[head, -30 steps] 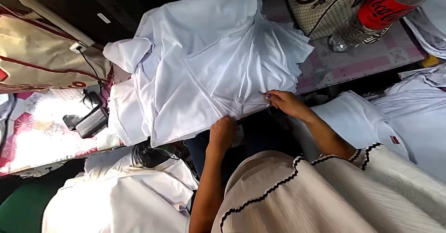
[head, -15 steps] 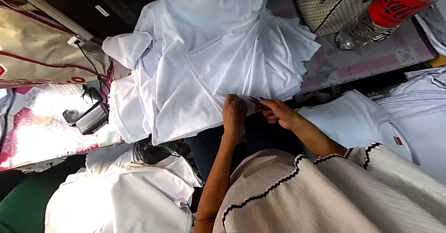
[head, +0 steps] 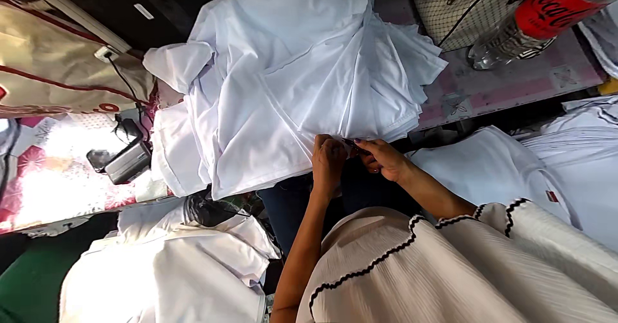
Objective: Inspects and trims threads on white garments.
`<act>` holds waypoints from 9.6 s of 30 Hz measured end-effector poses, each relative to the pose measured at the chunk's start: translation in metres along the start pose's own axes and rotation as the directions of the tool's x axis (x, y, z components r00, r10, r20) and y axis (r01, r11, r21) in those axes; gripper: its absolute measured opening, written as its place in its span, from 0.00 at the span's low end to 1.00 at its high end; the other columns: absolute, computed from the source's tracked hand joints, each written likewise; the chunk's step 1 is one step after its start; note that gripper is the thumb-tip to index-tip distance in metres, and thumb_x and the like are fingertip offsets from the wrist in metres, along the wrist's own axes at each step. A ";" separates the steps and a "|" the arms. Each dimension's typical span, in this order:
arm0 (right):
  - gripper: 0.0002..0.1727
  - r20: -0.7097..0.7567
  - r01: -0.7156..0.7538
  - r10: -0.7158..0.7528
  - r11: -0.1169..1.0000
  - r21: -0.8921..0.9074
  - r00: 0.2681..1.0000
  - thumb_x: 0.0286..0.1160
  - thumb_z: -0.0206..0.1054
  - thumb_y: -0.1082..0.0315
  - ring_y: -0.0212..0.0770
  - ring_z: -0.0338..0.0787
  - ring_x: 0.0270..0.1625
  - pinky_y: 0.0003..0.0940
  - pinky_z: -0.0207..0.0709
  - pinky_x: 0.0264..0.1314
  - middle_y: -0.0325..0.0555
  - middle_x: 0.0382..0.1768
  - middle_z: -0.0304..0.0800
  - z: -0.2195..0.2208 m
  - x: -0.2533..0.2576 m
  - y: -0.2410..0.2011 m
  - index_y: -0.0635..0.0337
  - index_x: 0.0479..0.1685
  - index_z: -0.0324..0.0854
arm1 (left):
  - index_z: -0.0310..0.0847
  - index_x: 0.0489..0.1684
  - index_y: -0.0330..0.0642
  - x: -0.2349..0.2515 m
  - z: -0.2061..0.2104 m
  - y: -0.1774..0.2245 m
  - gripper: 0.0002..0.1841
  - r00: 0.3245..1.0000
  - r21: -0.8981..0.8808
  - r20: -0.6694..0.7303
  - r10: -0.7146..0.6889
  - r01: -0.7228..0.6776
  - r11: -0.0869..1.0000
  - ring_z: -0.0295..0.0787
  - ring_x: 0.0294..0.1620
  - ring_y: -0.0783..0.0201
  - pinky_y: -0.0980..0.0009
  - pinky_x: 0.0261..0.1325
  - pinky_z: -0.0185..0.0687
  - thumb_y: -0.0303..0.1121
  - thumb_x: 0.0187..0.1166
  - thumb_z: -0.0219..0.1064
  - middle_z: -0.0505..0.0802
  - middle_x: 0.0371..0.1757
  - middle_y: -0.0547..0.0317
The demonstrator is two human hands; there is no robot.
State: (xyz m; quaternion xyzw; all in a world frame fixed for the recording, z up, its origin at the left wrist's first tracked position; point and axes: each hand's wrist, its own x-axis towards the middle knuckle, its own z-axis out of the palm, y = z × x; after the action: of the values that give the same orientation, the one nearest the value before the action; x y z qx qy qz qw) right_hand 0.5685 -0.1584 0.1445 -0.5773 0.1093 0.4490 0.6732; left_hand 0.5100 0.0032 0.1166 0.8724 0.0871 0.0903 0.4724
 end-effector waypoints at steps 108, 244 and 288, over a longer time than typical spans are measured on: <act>0.08 0.025 0.288 -0.287 0.958 -0.018 0.958 0.80 0.67 0.70 0.20 0.56 0.10 0.15 0.50 0.12 0.26 0.10 0.61 0.014 0.010 -0.032 0.56 0.30 0.82 | 0.81 0.68 0.29 0.003 -0.025 0.029 0.21 0.961 -0.438 0.166 -0.219 0.271 0.857 0.93 0.44 0.66 0.68 0.52 0.90 0.24 0.77 0.73 0.94 0.52 0.48; 0.19 0.220 0.560 -0.775 0.199 -0.805 0.592 0.74 0.74 0.69 0.50 0.90 0.65 0.51 0.78 0.73 0.57 0.60 0.92 0.078 0.100 -0.143 0.67 0.62 0.86 | 0.88 0.56 0.28 -0.023 -0.074 -0.016 0.15 0.957 0.241 -0.290 -0.003 0.076 0.968 0.83 0.66 0.36 0.43 0.68 0.80 0.31 0.80 0.69 0.87 0.60 0.31; 0.08 0.745 0.765 -0.452 -0.186 -0.617 0.491 0.71 0.76 0.70 0.50 0.94 0.42 0.51 0.88 0.45 0.53 0.44 0.93 0.188 0.068 0.028 0.65 0.43 0.91 | 0.87 0.43 0.28 -0.115 -0.170 -0.104 0.05 0.780 0.199 -0.616 0.106 0.024 0.980 0.91 0.49 0.52 0.61 0.53 0.89 0.21 0.77 0.68 0.89 0.54 0.39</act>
State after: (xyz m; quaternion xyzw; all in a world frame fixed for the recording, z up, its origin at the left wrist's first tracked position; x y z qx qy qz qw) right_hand 0.5173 0.0366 0.1380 -0.7564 -0.5689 0.0931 0.3092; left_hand 0.3512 0.1700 0.1118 0.8371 0.2279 0.3749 0.3267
